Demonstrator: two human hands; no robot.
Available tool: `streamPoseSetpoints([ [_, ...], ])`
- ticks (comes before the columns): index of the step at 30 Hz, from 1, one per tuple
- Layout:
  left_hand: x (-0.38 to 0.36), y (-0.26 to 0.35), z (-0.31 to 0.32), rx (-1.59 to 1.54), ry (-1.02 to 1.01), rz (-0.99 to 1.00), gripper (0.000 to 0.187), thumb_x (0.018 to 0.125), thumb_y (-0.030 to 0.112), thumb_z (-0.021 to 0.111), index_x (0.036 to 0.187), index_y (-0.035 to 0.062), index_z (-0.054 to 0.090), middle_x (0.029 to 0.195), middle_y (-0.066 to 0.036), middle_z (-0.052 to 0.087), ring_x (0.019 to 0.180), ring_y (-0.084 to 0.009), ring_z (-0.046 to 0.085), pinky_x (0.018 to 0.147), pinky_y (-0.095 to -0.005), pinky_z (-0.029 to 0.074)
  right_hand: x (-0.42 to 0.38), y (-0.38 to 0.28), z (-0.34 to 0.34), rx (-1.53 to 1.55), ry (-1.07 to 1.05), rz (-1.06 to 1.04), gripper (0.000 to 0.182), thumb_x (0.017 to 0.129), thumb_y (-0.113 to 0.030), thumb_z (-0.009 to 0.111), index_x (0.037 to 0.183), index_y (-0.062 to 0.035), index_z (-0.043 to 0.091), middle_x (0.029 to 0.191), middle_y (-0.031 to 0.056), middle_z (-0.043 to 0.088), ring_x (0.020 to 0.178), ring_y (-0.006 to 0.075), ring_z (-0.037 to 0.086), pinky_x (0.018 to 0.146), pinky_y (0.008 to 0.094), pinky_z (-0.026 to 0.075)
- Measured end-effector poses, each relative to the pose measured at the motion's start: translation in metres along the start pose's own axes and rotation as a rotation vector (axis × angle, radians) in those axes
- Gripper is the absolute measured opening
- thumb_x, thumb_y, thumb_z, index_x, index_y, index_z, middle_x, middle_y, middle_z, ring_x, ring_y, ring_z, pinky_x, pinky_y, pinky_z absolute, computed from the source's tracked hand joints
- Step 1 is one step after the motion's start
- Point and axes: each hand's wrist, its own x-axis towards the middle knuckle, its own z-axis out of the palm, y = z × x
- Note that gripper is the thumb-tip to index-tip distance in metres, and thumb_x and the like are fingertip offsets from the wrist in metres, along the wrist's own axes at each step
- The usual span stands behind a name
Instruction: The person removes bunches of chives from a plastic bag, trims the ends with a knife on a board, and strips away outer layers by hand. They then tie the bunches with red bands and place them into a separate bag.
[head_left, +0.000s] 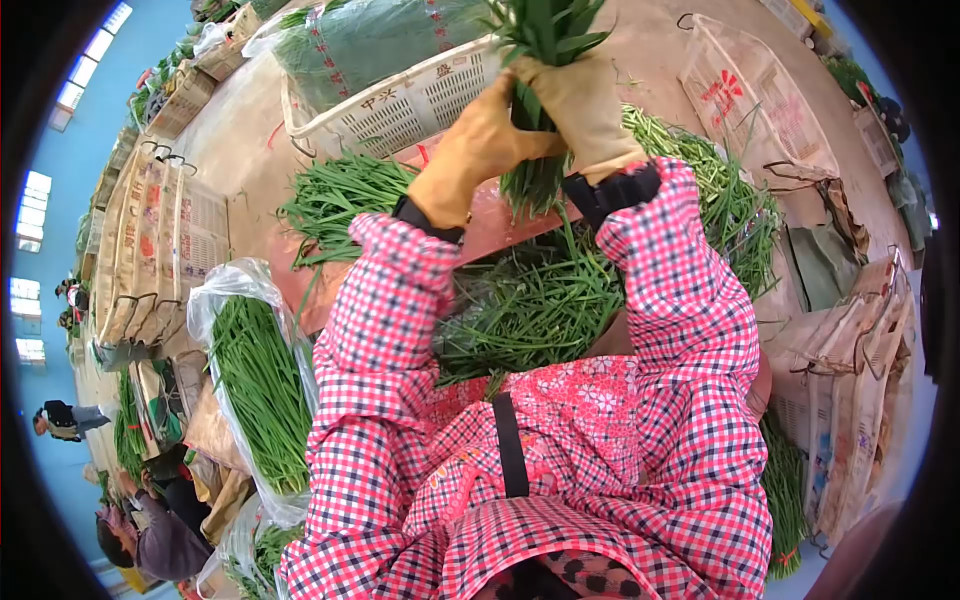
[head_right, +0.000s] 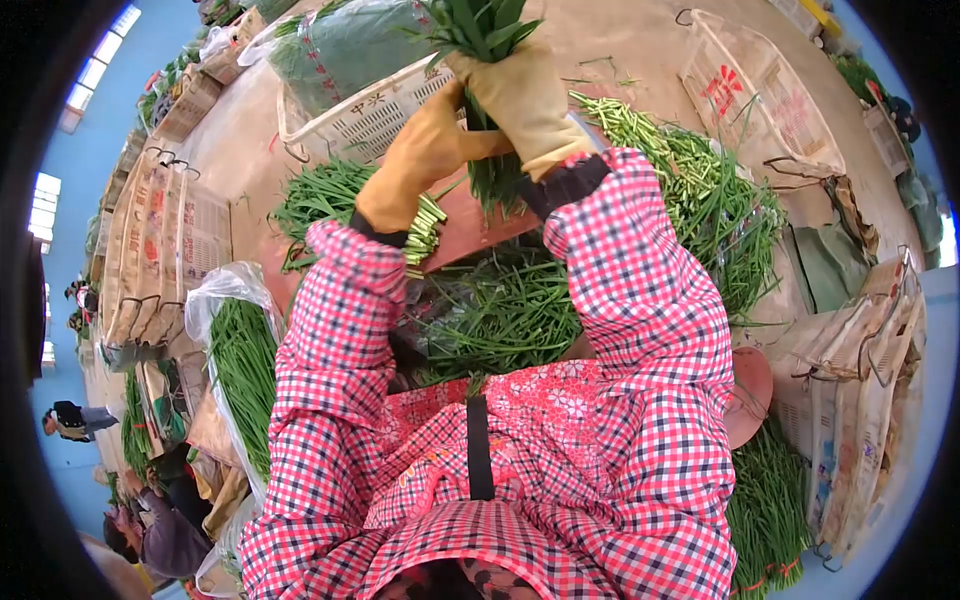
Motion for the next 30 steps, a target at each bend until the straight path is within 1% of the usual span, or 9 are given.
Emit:
streamPoseSetpoints([
  [5, -0.032, -0.004, -0.026, 0.132, 0.092, 0.086, 0.106, 0.065, 0.031, 0.089, 0.149, -0.0018, 0.033, 0.146, -0.023, 0.047, 0.137, -0.0331, 0.045, 0.112, -0.0375, 0.038, 0.016, 0.063, -0.002, 0.174, 0.072, -0.461, 0.025, 0.083, -0.023, 0.077, 0.097, -0.0033, 0.073, 0.086, 0.0101, 0.075, 0.079, 0.0208, 0.072, 0.071, 0.0341, 0.054],
  [7, -0.038, 0.004, -0.034, 0.162, 0.11, 0.072, 0.104, 0.067, 0.036, 0.087, 0.148, -0.0029, 0.034, 0.146, -0.024, 0.047, 0.136, -0.0332, 0.046, 0.111, -0.0381, 0.039, 0.017, 0.053, -0.006, -0.08, 0.176, -0.379, 0.024, 0.084, -0.024, 0.076, 0.097, -0.0037, 0.073, 0.085, 0.0084, 0.075, 0.078, 0.0187, 0.071, 0.07, 0.0337, 0.054],
  [8, -0.043, 0.004, -0.039, 0.144, 0.122, 0.077, 0.105, 0.065, 0.037, 0.087, 0.146, -0.005, 0.036, 0.144, -0.026, 0.048, 0.136, -0.0346, 0.046, 0.111, -0.0385, 0.038, 0.019, 0.051, -0.013, -0.049, -0.051, -0.156, 0.018, 0.086, -0.013, 0.072, 0.103, -0.0073, 0.073, 0.089, 0.0073, 0.072, 0.079, 0.0181, 0.068, 0.073, 0.0328, 0.053],
  [15, -0.062, 0.031, -0.044, 0.279, 0.094, 0.049, 0.106, 0.067, 0.041, 0.085, 0.147, -0.0061, 0.035, 0.145, -0.026, 0.047, 0.137, -0.0345, 0.045, 0.111, -0.0392, 0.038, 0.004, 0.027, -0.028, -0.454, -0.005, -0.034, 0.046, 0.085, -0.045, 0.07, 0.105, -0.0041, 0.071, 0.093, 0.0197, 0.072, 0.091, 0.0361, 0.07, 0.078, 0.0437, 0.054],
  [18, -0.073, 0.044, -0.04, 0.357, 0.128, 0.002, 0.108, 0.065, 0.042, 0.084, 0.149, -0.0048, 0.033, 0.146, -0.026, 0.046, 0.137, -0.0344, 0.044, 0.112, -0.0393, 0.037, 0.007, 0.044, -0.034, -0.309, -0.027, -0.409, 0.047, 0.083, -0.044, 0.071, 0.104, -0.0017, 0.071, 0.093, 0.0226, 0.071, 0.091, 0.0402, 0.069, 0.079, 0.045, 0.054],
  [21, -0.079, 0.06, -0.023, 0.426, 0.107, -0.049, 0.111, 0.064, 0.046, 0.085, 0.148, -0.0056, 0.034, 0.143, -0.028, 0.048, 0.135, -0.0365, 0.047, 0.111, -0.0397, 0.039, 0.01, 0.069, -0.007, -0.669, -0.155, 0.048, 0.042, 0.081, -0.031, 0.076, 0.11, -0.0012, 0.069, 0.104, 0.0244, 0.069, 0.1, 0.0393, 0.066, 0.082, 0.0413, 0.054],
  [26, -0.085, 0.096, -0.016, 0.398, 0.203, -0.021, 0.111, 0.06, 0.042, 0.09, 0.144, -0.006, 0.035, 0.132, -0.028, 0.057, 0.125, -0.0392, 0.055, 0.102, -0.0404, 0.046, -0.024, -0.019, -0.015, 0.13, -0.24, -0.023, 0.033, 0.088, -0.024, 0.074, 0.111, -0.002, 0.07, 0.101, 0.0068, 0.073, 0.091, 0.0151, 0.066, 0.081, 0.0299, 0.053],
  [29, -0.081, 0.104, -0.025, 0.297, 0.277, -0.179, 0.111, 0.058, 0.036, 0.093, 0.143, -0.0055, 0.035, 0.121, -0.024, 0.064, 0.116, -0.0348, 0.062, 0.094, -0.0368, 0.05, -0.051, -0.105, -0.041, 0.047, -0.387, -0.025, 0.035, 0.084, -0.017, 0.07, 0.112, 0.0028, 0.065, 0.091, 0.0132, 0.071, 0.08, 0.0217, 0.069, 0.067, 0.0329, 0.055],
  [30, -0.069, 0.07, -0.028, 0.242, 0.44, 0.397, 0.081, 0.069, 0.029, 0.087, 0.131, -0.0061, 0.049, 0.11, -0.016, 0.068, 0.099, -0.0234, 0.067, 0.084, -0.0327, 0.052, -0.059, -0.113, -0.032, 0.191, -0.274, -0.025, 0.029, 0.083, -0.019, 0.07, 0.101, 0.0042, 0.068, 0.081, 0.0167, 0.071, 0.074, 0.0236, 0.069, 0.068, 0.0382, 0.055],
])
